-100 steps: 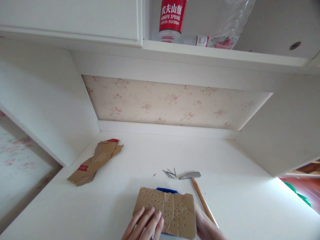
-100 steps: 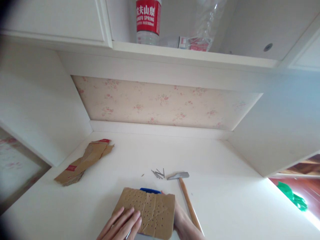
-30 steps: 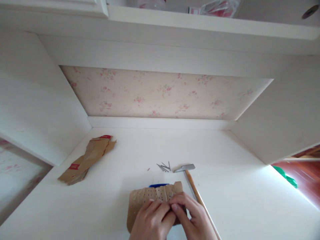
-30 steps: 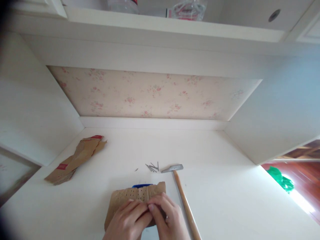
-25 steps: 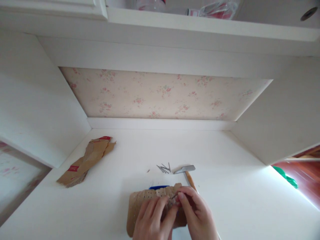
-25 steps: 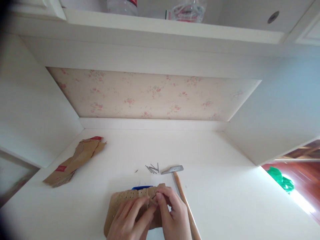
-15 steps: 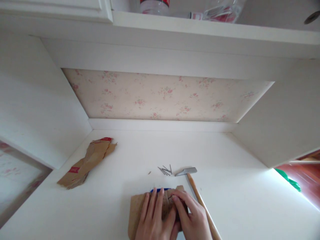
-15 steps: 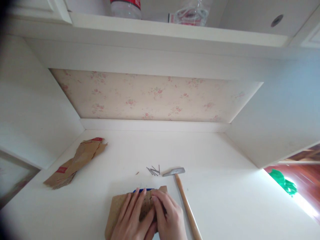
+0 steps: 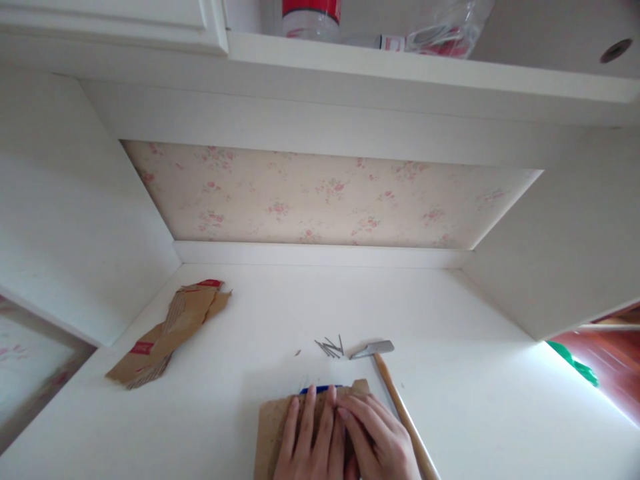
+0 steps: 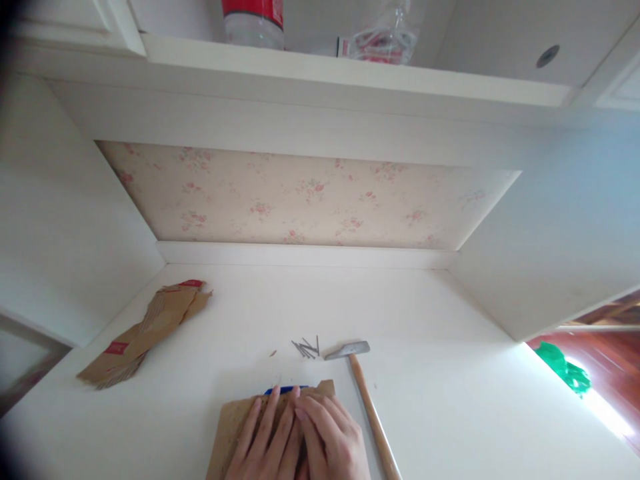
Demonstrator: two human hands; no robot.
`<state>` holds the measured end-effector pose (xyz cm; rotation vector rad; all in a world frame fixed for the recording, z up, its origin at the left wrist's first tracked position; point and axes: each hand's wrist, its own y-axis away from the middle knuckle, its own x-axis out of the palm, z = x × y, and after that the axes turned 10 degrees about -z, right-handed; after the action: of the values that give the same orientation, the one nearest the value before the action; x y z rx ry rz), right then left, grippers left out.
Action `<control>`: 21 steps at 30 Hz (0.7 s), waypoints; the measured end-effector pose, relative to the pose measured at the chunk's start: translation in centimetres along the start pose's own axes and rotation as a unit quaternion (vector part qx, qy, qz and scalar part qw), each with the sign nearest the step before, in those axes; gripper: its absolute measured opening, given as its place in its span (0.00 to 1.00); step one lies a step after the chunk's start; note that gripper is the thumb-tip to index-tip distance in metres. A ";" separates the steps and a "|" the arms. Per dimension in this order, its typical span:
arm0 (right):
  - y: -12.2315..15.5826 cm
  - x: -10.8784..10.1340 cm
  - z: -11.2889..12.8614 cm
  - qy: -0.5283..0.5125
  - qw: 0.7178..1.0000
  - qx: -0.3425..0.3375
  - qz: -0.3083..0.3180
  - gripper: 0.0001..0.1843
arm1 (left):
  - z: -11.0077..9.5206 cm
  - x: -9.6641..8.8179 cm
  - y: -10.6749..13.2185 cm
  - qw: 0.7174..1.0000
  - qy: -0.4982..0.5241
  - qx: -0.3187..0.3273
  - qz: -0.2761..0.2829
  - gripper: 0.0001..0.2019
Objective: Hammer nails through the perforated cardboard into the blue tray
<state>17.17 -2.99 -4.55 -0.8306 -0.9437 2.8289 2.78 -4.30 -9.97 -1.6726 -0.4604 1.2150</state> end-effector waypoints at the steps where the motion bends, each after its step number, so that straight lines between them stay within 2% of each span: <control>1: 0.0 0.0 0.0 -0.003 1.000 0.000 -0.001 0.16 | 0.1 -0.1 -0.1 1.000 -0.004 0.002 0.002 0.19; 5: -0.1 -0.1 0.1 0.004 1.000 -0.009 0.004 0.17 | 0.1 -0.2 -0.2 1.000 -0.003 -0.001 0.001 0.20; 9: -0.4 -0.2 0.2 0.030 0.998 -0.051 0.014 0.18 | 0.1 0.1 0.0 1.000 -0.001 0.007 -0.005 0.20; 12: -0.5 -0.1 0.2 0.046 0.996 -0.072 0.027 0.16 | 0.1 0.5 0.2 1.000 0.006 0.006 -0.030 0.20; 15: -0.3 -0.2 0.1 0.045 0.997 -0.065 0.025 0.15 | 0.1 0.6 0.2 0.999 0.017 -0.002 -0.046 0.19; 21: 0.0 -0.3 0.2 0.038 0.999 -0.022 0.031 0.18 | 0.2 0.3 0.3 1.000 0.015 0.006 -0.015 0.18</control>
<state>17.29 -3.16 -4.26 -0.9820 -0.9912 2.8135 2.71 -4.12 -10.37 -1.6658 -0.4563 1.1671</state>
